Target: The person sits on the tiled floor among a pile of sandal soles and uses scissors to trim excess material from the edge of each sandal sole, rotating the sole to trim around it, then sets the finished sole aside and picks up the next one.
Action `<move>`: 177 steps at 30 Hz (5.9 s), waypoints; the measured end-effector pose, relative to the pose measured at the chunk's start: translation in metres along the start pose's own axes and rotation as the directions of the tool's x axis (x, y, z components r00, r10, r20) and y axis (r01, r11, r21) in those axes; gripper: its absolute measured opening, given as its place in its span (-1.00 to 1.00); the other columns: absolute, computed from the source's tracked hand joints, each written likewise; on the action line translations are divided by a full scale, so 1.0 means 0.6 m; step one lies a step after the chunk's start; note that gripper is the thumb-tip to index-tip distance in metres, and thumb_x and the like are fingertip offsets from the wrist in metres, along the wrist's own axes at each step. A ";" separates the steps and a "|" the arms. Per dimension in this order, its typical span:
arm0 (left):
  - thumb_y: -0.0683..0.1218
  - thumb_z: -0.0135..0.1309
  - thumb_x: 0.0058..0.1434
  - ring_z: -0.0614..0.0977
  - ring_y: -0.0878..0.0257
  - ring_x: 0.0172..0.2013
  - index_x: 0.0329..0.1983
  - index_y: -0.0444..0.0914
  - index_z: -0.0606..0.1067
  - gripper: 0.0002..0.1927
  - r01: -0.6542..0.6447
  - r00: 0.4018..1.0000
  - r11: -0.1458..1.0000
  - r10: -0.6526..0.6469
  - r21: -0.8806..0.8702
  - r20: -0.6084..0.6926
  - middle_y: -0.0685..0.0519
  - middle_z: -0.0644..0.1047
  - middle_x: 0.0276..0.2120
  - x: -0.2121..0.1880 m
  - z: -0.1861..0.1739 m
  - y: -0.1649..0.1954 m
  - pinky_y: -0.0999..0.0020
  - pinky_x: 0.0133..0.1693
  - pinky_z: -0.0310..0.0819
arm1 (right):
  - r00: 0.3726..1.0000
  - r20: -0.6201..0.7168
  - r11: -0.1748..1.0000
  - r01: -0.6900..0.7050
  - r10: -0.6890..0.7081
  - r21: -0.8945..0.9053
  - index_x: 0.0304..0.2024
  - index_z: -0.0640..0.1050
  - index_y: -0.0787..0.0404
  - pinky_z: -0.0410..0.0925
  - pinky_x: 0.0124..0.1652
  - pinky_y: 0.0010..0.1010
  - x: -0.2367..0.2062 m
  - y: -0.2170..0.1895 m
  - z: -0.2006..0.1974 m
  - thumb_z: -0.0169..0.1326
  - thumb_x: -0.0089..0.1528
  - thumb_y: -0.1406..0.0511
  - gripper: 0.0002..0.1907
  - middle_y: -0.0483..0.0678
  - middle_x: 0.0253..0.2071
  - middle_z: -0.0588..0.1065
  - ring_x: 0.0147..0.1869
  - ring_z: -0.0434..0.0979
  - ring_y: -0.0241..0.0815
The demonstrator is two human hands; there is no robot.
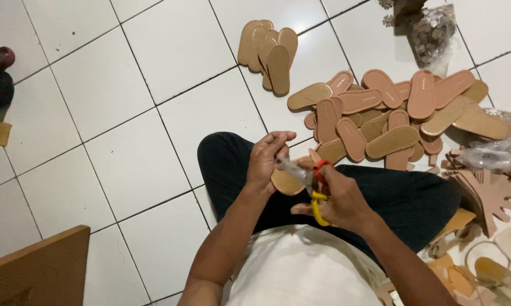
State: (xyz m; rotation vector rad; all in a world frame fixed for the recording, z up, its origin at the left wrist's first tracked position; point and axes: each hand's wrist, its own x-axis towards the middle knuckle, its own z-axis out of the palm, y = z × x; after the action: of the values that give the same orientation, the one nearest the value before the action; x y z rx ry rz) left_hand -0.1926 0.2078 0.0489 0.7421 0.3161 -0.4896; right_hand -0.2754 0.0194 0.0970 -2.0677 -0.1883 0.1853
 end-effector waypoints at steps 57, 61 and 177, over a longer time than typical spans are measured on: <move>0.15 -0.08 0.50 0.70 0.27 -0.30 0.08 -0.35 0.51 -0.54 -0.087 0.947 0.897 -0.060 0.433 0.315 -0.06 0.65 -0.27 -0.027 0.107 0.056 0.42 -0.33 0.67 | 0.816 0.568 0.441 -0.550 0.106 0.709 -0.07 0.57 0.51 0.29 -0.53 -0.57 -0.152 0.077 -0.093 -0.27 0.06 -0.49 0.19 -0.19 -0.61 0.34 -0.56 0.33 -0.37; 0.15 -0.10 0.51 0.70 0.28 -0.31 0.06 -0.35 0.52 -0.53 -0.106 0.950 0.864 -0.057 0.491 0.306 -0.05 0.65 -0.29 -0.031 0.109 0.060 0.45 -0.35 0.64 | 0.811 0.566 0.450 -0.565 0.147 0.692 -0.10 0.59 0.52 0.28 -0.56 -0.57 -0.152 0.075 -0.092 -0.27 0.04 -0.50 0.19 -0.18 -0.65 0.33 -0.60 0.32 -0.37; -0.16 0.10 0.11 0.39 -0.17 0.15 0.29 -0.41 0.30 -0.35 -0.375 0.788 -0.498 0.274 0.782 0.552 -0.25 0.40 0.11 0.140 0.045 -0.208 -0.15 0.20 0.26 | 0.689 -0.367 0.767 -0.455 0.625 0.453 -0.14 0.57 0.24 0.40 -0.44 -0.56 -0.079 0.231 -0.025 0.17 0.31 0.19 -0.76 -0.13 -0.35 0.56 -0.34 0.55 -0.39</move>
State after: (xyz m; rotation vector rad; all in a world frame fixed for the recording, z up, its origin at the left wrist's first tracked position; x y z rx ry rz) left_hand -0.1851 0.0832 -0.0397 2.5603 -0.7033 0.1025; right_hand -0.3106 -0.0695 -0.0147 -1.7053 0.7622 0.0278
